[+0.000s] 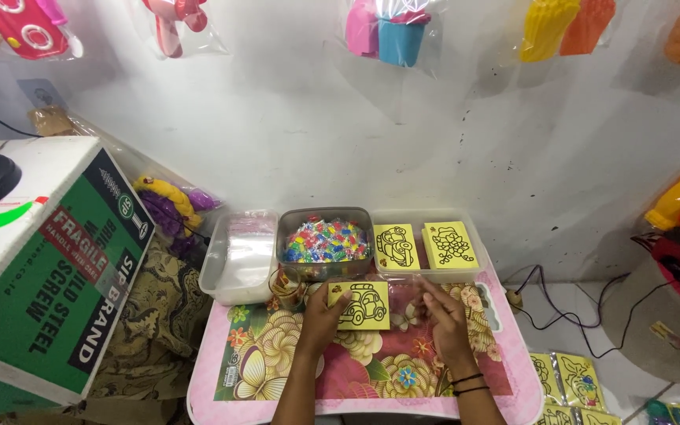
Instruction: The person sits on the floor and places small, colorful plastic beads into clear plastic bags containing yellow cards with printed designs. They seal the bags and arrange the finished packages on the floor.
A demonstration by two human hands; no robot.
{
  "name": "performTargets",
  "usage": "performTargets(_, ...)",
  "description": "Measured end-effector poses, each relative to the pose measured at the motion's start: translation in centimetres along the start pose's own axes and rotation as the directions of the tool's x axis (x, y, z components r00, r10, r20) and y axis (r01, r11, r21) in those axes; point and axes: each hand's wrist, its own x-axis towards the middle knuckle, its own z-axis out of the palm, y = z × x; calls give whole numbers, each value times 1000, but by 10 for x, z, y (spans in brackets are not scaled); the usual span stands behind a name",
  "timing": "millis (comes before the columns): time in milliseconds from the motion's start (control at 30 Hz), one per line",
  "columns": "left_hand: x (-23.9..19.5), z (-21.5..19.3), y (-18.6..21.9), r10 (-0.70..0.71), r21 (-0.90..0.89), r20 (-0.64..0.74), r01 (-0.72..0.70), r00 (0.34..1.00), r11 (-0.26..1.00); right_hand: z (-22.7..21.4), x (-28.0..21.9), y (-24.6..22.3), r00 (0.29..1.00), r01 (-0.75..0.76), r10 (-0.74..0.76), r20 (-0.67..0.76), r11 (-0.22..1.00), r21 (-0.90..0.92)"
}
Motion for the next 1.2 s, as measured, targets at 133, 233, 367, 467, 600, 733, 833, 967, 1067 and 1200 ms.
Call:
performTargets(133,1,0,-2,31,31,-9,-30,999,999,11,-2,-17,1000,-3,3,-2,997,80)
performTargets(233,2,0,-1,23,14,-9,-22,1000,1000,12,-2,-18,999,47,-47,-5,995,90)
performTargets(367,2,-1,-3,25,8,-5,-25,1000,1000,11,-1,-14,991,90,-87,-102,996,20)
performTargets(467,2,-1,-4,41,19,-14,-41,999,999,11,-1,-14,981,124,-121,-154,992,9)
performTargets(600,-2,-1,3,23,11,-13,-23,1000,1000,14,-4,-18,945,154,-160,-287,987,-45)
performTargets(733,-3,-3,2,56,48,-20,-55,998,997,21,-10,-19,891,259,-334,-307,930,-259)
performTargets(833,0,-3,1,46,17,-25,-45,999,999,36,-4,-29,813,374,-519,-265,814,-445)
performTargets(967,1,-4,-1,64,59,-29,-62,998,996,72,17,-66,866,435,-498,37,716,-546)
performTargets(1067,4,-4,-2,67,52,-38,-65,997,997,111,34,-98,896,443,-315,312,661,-606)
performTargets(1200,3,-5,1,81,97,-69,-74,994,993,153,53,-111,819,539,-118,561,494,-682)
